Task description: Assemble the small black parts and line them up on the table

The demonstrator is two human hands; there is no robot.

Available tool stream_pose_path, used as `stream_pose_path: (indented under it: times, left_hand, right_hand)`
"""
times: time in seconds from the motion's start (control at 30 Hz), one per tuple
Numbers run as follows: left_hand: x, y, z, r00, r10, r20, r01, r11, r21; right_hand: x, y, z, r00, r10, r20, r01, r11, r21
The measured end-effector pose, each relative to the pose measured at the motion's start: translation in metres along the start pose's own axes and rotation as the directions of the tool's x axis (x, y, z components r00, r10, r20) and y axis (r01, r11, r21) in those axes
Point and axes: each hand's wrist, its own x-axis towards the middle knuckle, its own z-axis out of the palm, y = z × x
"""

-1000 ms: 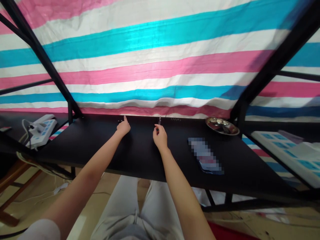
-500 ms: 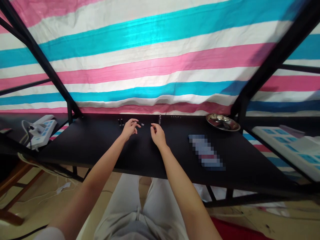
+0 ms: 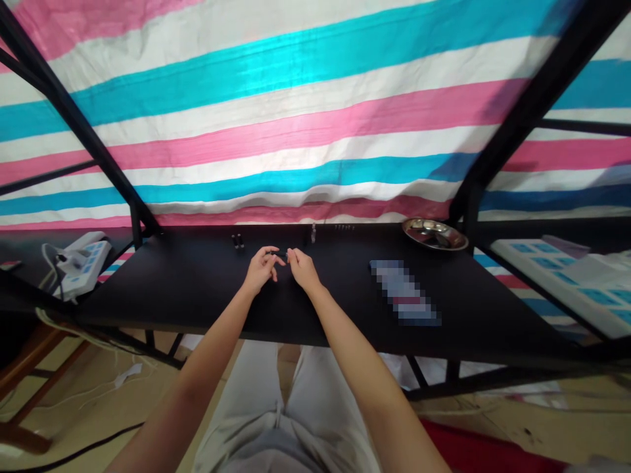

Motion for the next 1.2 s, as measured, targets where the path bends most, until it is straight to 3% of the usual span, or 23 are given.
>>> stream_pose_path:
  times: [0.6,1.2]
  left_hand:
    - [0.003,-0.013,0.001,0.994,0.063,-0.090,-0.051,0.990,0.128]
    - [0.004,0.000,-0.001,0.962,0.013,-0.271,-0.013,1.000,0.002]
  right_hand:
    - [0.001,0.004,-0.001,0.992,-0.122,-0.036,0.121,0.992,-0.043]
    - [0.004,0.013,0.003,0.992,-0.127,-0.024,0.128,0.991,0.029]
